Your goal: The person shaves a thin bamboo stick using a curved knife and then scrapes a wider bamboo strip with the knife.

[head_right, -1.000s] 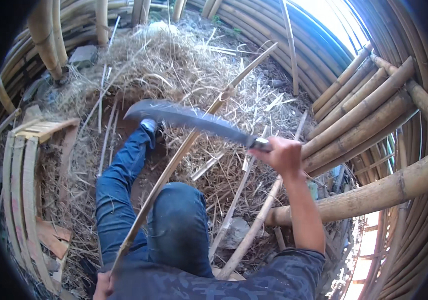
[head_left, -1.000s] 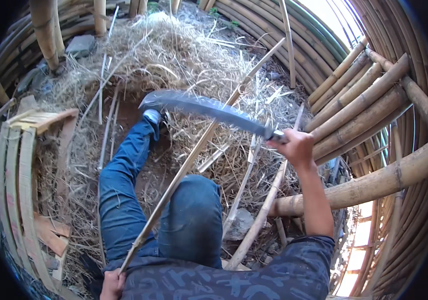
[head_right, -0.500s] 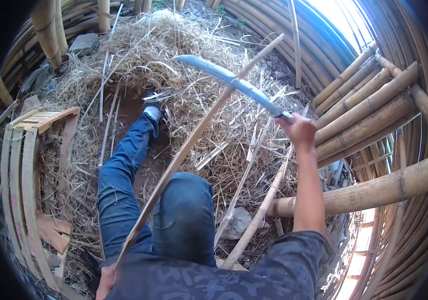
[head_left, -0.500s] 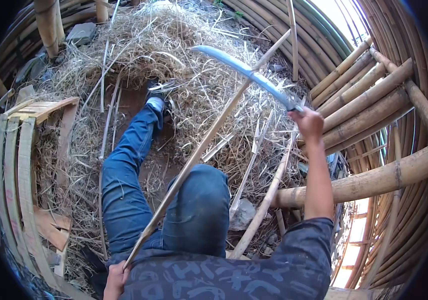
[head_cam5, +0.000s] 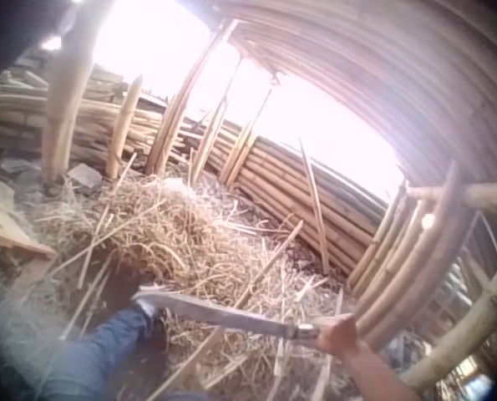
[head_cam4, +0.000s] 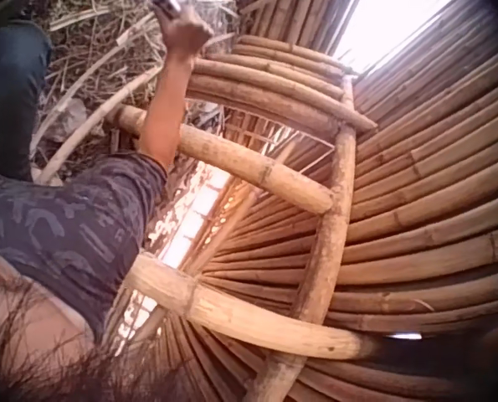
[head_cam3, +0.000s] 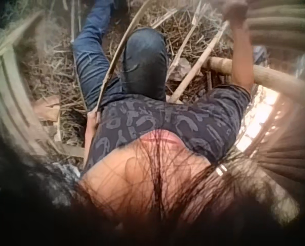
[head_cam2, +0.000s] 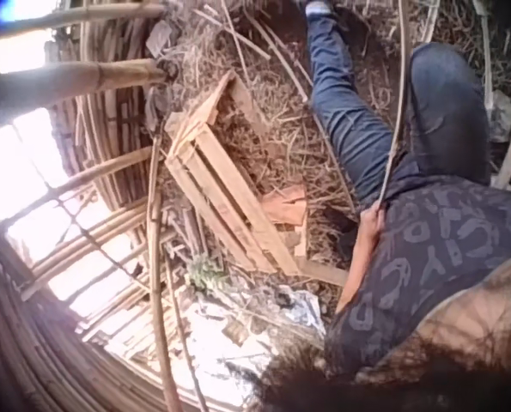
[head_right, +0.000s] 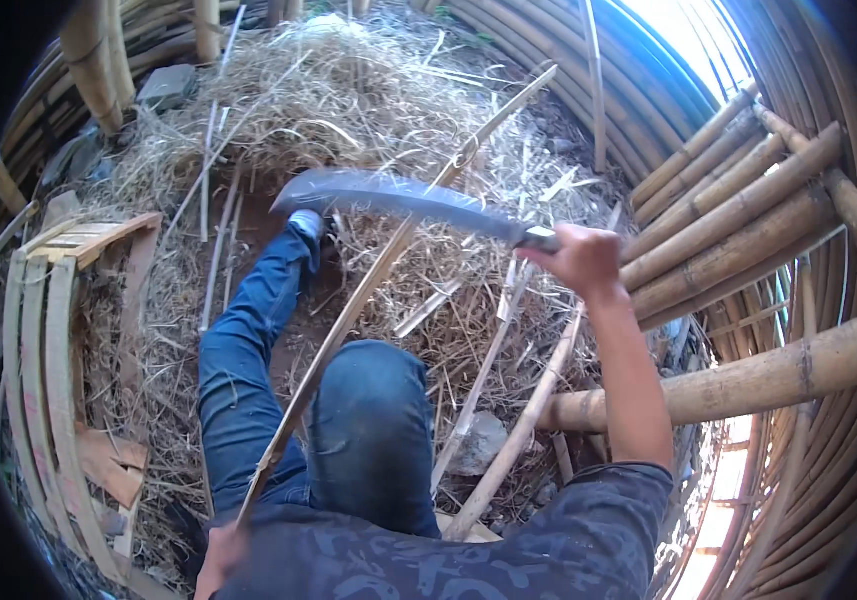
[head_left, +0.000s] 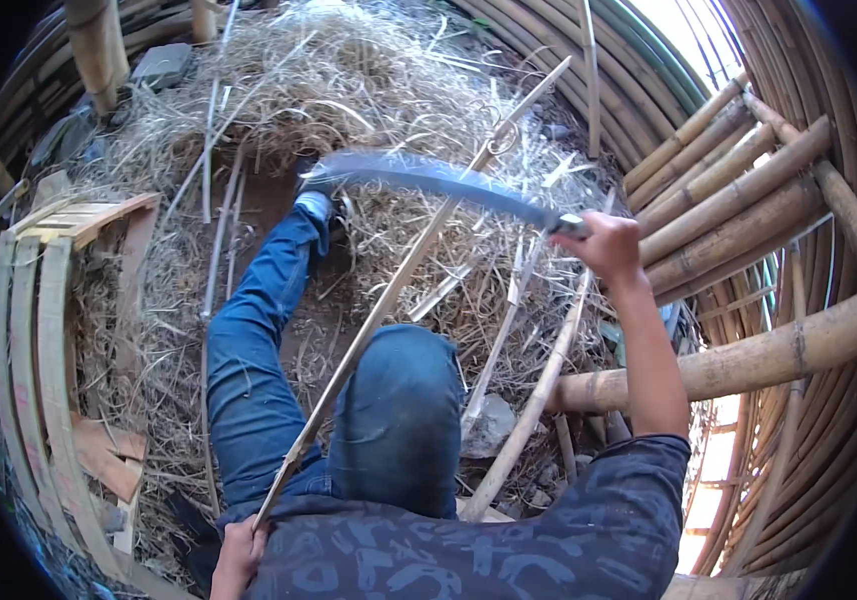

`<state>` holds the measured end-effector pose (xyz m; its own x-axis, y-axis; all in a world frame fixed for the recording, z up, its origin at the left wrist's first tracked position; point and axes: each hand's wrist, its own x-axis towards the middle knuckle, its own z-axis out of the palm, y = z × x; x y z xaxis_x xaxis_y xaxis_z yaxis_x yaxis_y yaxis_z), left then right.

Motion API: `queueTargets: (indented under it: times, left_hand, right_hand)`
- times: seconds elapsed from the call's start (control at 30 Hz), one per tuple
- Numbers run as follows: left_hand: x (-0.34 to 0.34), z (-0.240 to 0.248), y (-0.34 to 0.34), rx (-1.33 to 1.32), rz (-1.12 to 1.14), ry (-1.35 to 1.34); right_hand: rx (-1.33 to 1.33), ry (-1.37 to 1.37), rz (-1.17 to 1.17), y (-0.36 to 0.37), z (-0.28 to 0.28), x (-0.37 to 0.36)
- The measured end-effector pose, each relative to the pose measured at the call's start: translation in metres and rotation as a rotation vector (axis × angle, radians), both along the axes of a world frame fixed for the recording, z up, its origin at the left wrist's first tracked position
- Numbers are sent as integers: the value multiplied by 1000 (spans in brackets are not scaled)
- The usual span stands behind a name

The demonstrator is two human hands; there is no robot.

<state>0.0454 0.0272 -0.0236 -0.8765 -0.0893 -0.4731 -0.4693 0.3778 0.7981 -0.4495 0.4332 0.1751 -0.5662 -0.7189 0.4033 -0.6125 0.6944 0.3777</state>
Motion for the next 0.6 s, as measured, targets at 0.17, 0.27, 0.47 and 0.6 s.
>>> queueTargets:
  times: [0.17, 0.27, 0.47, 0.6]
  left_hand:
    - [-13, 0, 3, -105, -82, 128]
    - [-19, 2, 0, -12, -50, 81]
    - [-1, 0, 2, -63, -4, 17]
    - [-7, 3, 0, -61, 6, 42]
  right_hand:
    - [-102, -5, -390, 55, 8, -28]
    - [-51, -46, -272, 42, 4, -23]
    - [-248, -43, -416, 58, 3, -40]
    - [-474, -69, -720, 94, 28, -28]
